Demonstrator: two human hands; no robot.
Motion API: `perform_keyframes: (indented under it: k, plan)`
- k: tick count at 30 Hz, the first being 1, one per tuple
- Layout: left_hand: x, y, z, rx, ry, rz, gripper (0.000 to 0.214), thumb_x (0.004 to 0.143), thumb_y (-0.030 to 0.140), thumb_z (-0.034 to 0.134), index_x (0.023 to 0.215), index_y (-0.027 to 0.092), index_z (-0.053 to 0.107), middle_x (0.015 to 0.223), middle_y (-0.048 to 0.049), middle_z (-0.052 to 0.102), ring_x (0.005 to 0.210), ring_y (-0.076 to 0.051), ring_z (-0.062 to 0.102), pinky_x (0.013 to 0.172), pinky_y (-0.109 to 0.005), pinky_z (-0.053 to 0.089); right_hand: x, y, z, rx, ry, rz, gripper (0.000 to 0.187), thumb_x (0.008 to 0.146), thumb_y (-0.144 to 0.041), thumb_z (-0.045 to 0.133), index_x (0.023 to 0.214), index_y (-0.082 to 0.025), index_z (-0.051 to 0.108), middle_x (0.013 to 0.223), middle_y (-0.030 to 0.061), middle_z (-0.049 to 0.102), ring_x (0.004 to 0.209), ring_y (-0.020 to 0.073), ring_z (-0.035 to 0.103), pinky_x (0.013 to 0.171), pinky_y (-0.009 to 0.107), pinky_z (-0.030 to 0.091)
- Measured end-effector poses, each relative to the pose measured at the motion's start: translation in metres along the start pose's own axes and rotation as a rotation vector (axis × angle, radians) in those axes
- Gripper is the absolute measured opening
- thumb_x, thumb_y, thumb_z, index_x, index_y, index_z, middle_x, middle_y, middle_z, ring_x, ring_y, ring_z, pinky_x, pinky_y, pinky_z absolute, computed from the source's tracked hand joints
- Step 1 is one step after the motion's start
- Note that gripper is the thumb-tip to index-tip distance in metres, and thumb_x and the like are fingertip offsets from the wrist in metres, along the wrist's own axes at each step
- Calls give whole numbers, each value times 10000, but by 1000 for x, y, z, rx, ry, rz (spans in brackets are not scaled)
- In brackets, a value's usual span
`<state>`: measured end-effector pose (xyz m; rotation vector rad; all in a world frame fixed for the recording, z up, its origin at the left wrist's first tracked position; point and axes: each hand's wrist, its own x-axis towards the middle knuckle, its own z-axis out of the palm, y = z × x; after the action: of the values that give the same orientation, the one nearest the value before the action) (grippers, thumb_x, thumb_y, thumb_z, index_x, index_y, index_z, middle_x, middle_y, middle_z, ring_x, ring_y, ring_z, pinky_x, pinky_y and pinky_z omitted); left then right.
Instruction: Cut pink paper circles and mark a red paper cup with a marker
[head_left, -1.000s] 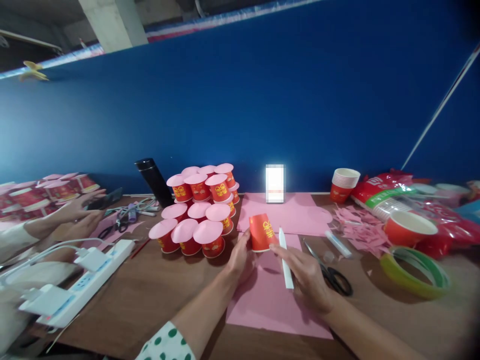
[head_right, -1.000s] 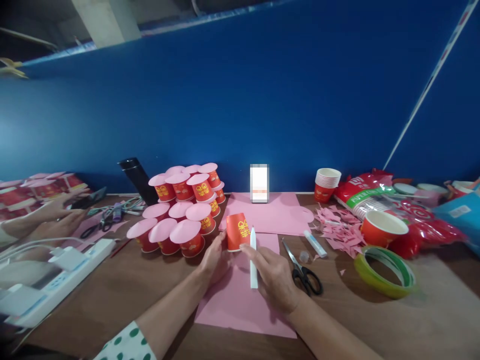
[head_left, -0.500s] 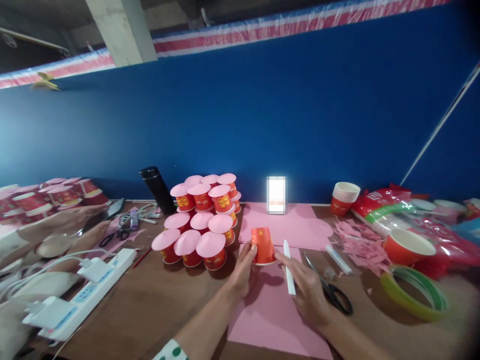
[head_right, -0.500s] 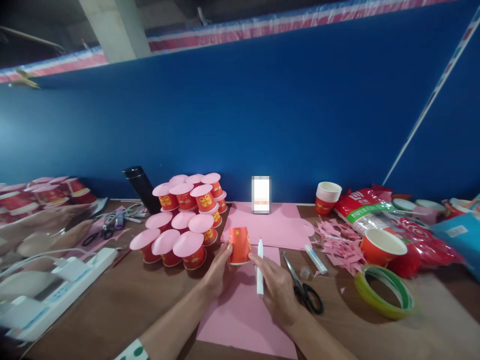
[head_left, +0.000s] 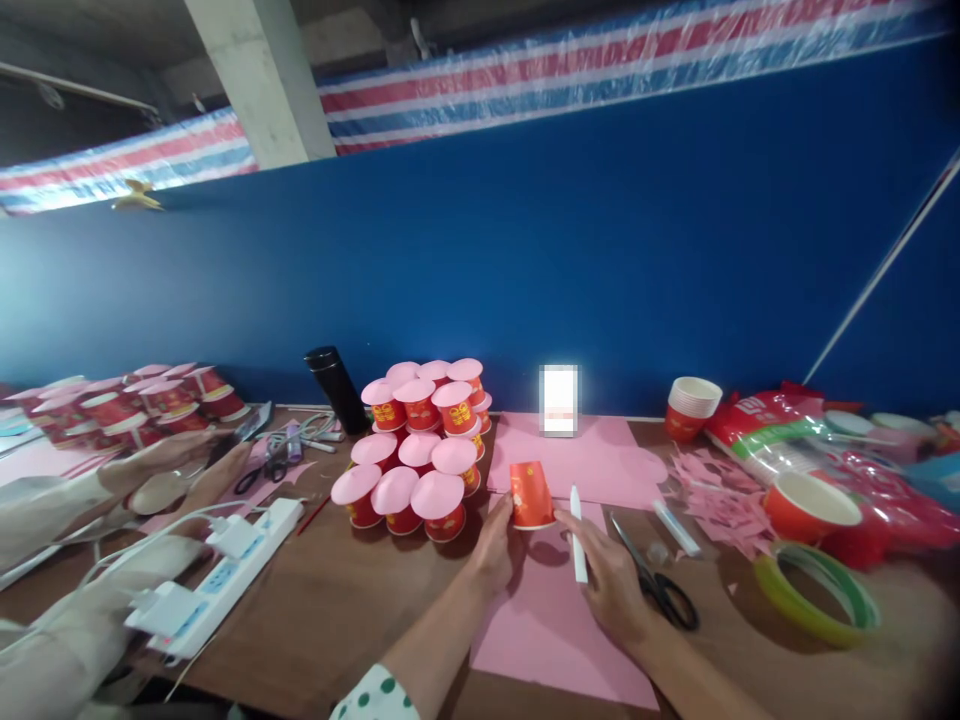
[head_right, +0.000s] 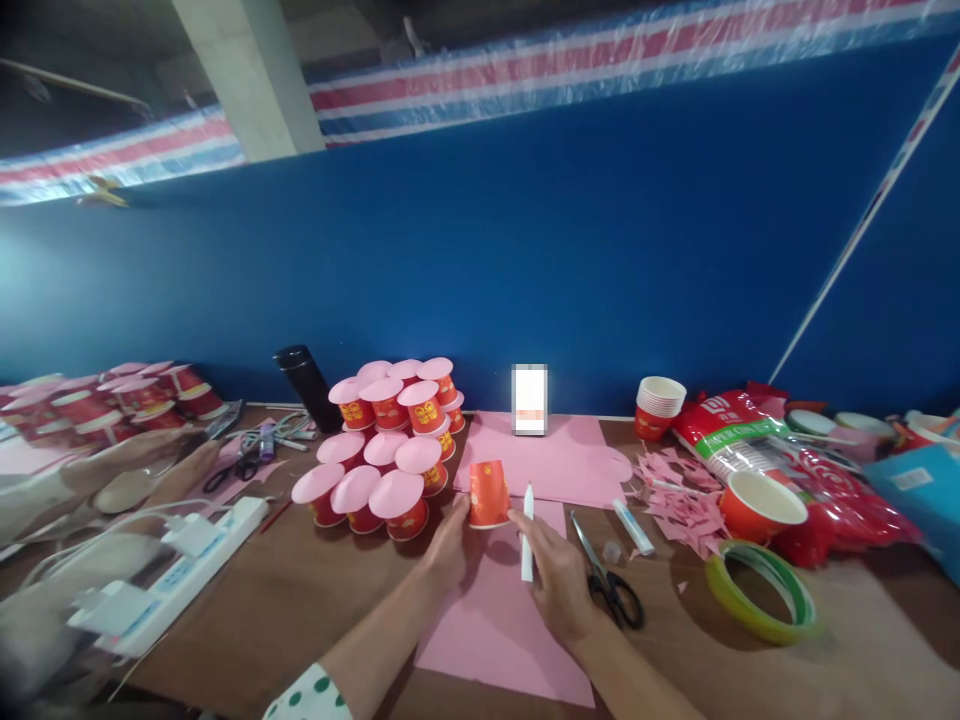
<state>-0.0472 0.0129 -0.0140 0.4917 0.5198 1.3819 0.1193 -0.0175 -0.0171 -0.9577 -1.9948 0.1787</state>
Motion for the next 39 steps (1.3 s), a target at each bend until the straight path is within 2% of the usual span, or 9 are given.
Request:
perform_keyframes:
  k: [4,8,14,17,24,30,39]
  plan:
    - [-3,4,5,40,7,-32,291,830,378,641,983,133,668,1036,-109,702,1087,-255,609,1011,-395,410,1,-2,-1,-6,14,-18,564,826,-34,428,1365,-197,464,1189,122,663,1061,233,658,842,361,577]
    - [-4,6,9,45,34,-31,294,818,382,656,967,129,668,1032,-112,705,1081,-249,615,1006,-388,417,3,-4,-1,17,55,-13,479,875,-70,437,1335,-191,499,1176,126,672,1061,237,662,853,378,580]
    - [-6,3,8,102,132,-75,310,830,438,625,996,178,655,1070,-87,695,1074,-216,620,960,-359,462,10,-15,-10,132,232,-44,394,913,-121,478,1290,-219,532,1088,103,706,981,226,689,773,337,593]
    - [-9,4,12,130,161,-63,314,824,461,624,1001,203,650,1089,-79,686,1078,-211,616,952,-355,470,11,-21,-15,165,202,-48,356,927,-151,458,1264,-209,556,1094,120,699,975,237,683,730,334,589]
    - [-14,12,21,160,153,-94,333,789,450,665,954,162,654,1057,-114,689,1068,-245,612,998,-374,427,9,-23,-16,125,160,-50,327,934,-162,448,1239,-185,565,1077,132,696,1038,253,656,811,392,574]
    - [-10,8,12,168,187,-132,405,812,543,596,944,163,637,987,-100,690,976,-217,629,930,-341,450,12,-26,-15,87,187,-39,283,928,-172,464,1181,-187,590,1009,122,708,966,243,678,759,366,585]
    - [-8,7,4,295,96,-83,396,810,517,611,952,149,645,872,-79,669,838,-196,613,842,-330,455,9,-24,-12,79,146,-29,268,920,-169,485,1160,-193,601,989,110,710,905,237,683,762,374,571]
